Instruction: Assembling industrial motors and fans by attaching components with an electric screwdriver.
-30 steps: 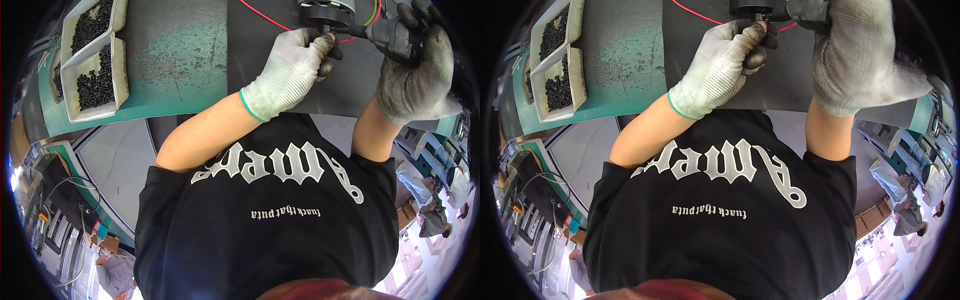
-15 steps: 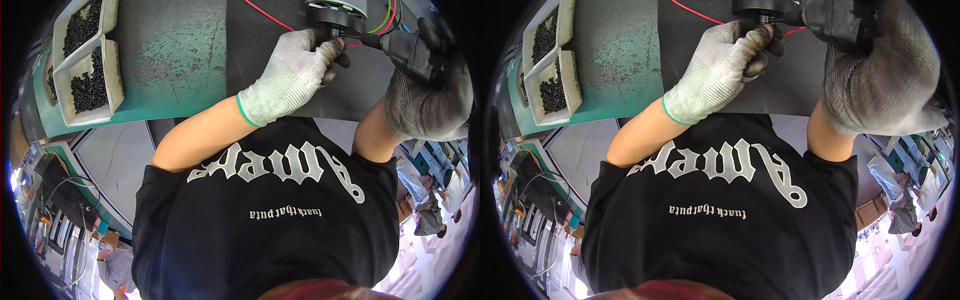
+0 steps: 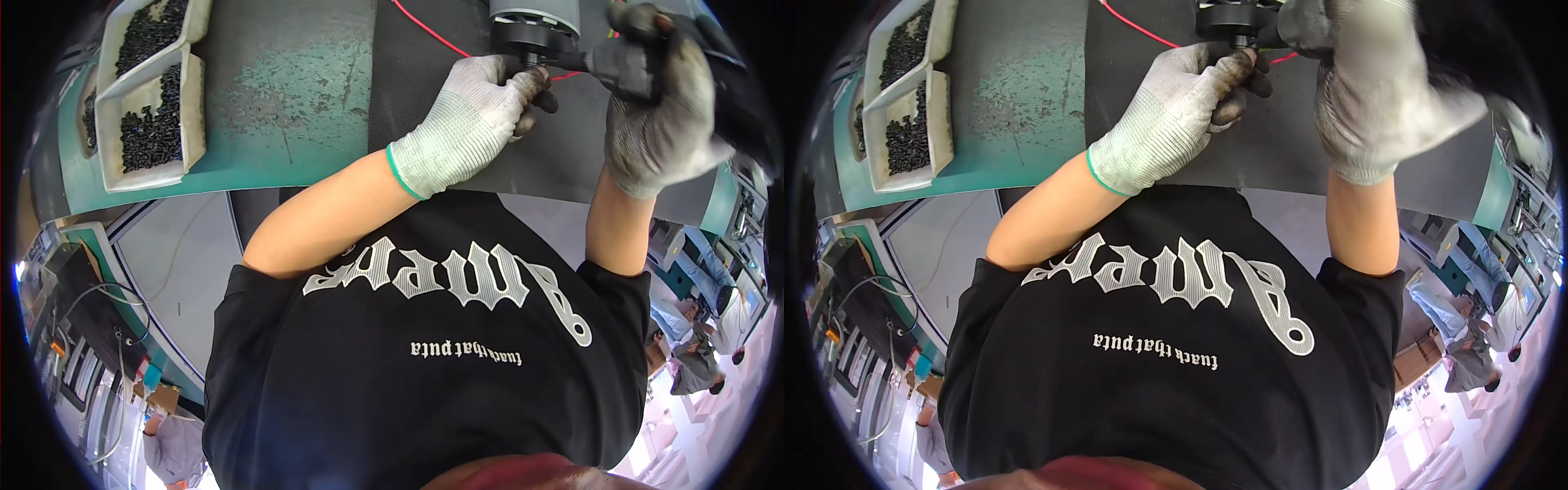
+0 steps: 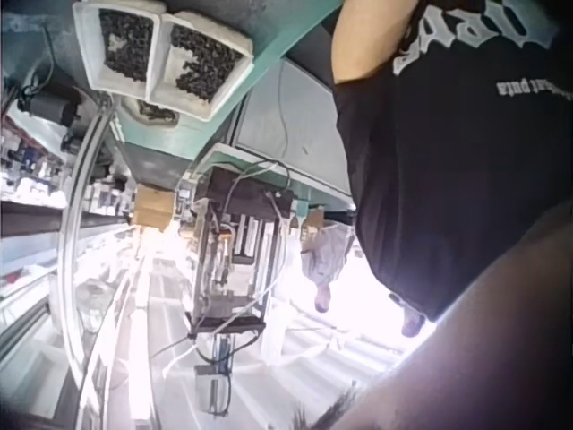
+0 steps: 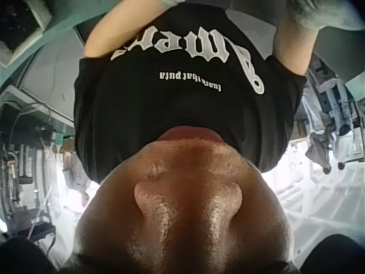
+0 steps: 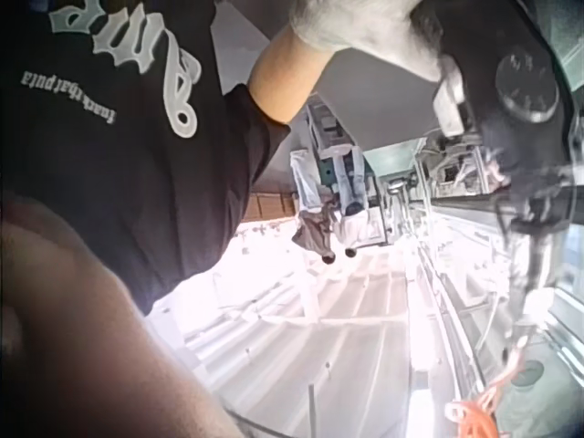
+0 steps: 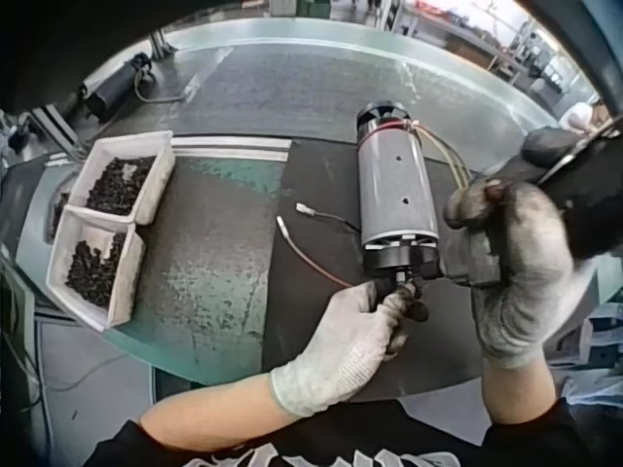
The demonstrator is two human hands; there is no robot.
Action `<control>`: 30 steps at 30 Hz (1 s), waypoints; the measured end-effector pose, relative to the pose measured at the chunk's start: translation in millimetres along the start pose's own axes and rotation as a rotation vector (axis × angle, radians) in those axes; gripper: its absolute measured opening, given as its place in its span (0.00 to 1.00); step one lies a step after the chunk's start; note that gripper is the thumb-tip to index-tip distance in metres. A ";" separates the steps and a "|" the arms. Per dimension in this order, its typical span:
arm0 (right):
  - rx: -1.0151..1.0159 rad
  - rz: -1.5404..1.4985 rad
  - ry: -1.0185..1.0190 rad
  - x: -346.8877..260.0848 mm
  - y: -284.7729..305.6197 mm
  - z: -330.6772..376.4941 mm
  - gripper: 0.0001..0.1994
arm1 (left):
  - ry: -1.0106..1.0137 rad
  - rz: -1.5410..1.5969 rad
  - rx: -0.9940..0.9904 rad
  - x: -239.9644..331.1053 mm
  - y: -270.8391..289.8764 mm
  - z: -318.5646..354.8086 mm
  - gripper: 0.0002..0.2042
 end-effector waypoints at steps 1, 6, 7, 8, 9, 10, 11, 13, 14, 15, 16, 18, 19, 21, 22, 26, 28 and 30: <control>0.000 -0.014 0.024 0.1 10.4 -4.3 0.11 | 0.000 0.063 -0.007 -1.3 -0.7 -0.3 0.10; 0.353 -0.147 0.080 0.7 93.2 -9.5 0.14 | 0.148 0.578 -0.138 -15.4 -10.0 3.7 0.10; 0.398 -0.182 0.099 -8.3 114.2 -15.0 0.15 | 0.227 0.676 -0.116 -19.5 -12.4 -0.5 0.11; 0.377 -0.267 0.175 -12.4 138.0 -13.7 0.16 | 0.221 0.659 -0.121 -19.9 -14.7 0.8 0.11; 0.323 -0.292 0.076 -3.2 166.3 -20.9 0.15 | 0.221 0.655 -0.115 -20.3 -13.1 4.5 0.11; 0.262 -0.320 -0.030 6.3 179.1 -27.9 0.14 | 0.242 0.767 -0.128 -21.8 -13.1 5.2 0.11; 0.375 0.172 -0.065 12.1 202.1 -22.0 0.15 | 0.262 0.881 -0.137 -22.5 -11.8 8.8 0.11; 0.524 0.690 0.048 16.1 222.9 -18.1 0.20 | 0.220 0.851 -0.151 -16.6 -11.8 14.9 0.11; 0.582 0.702 0.183 24.8 232.9 -9.0 0.23 | 0.286 0.921 -0.132 -23.9 -15.5 17.6 0.11; 0.550 0.666 0.403 20.7 218.6 4.3 0.25 | 0.315 0.986 -0.097 -20.1 -12.1 18.0 0.11; 0.477 0.987 0.481 11.5 203.1 9.3 0.27 | 0.332 0.901 0.045 -22.7 -8.9 22.2 0.10; 0.073 1.222 0.452 31.5 166.5 -0.8 0.29 | 0.292 0.582 -0.058 -16.0 -3.3 28.4 0.08; -0.095 1.189 0.244 59.7 155.5 -11.3 0.29 | 0.124 0.202 -0.215 14.3 -3.8 43.9 0.10; -0.310 1.413 0.168 139.4 185.4 -24.4 0.29 | 0.147 -0.213 -0.123 64.1 12.0 73.7 0.14; -0.470 1.403 0.044 186.7 210.1 -25.2 0.29 | 0.093 -0.537 -0.109 94.6 22.7 96.8 0.15; -0.501 1.201 0.029 217.9 226.4 -22.2 0.28 | -0.645 -1.322 1.040 258.3 157.2 207.1 0.13; -0.414 1.354 0.135 197.3 208.8 -20.2 0.28 | -0.634 -1.485 1.273 316.4 223.9 250.4 0.11; -0.398 1.312 0.159 191.8 196.6 -23.8 0.28 | -0.407 -1.707 1.374 348.8 293.4 254.5 0.13</control>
Point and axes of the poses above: each hand's wrist, its own z-axis away from the middle knuckle, its own y-axis out of the back of the hand, x = y × z, the point moved 10 cm from there along -z, towards the middle knuckle, and after that the axes turned 8 degrees about z, right-handed, at the moved point
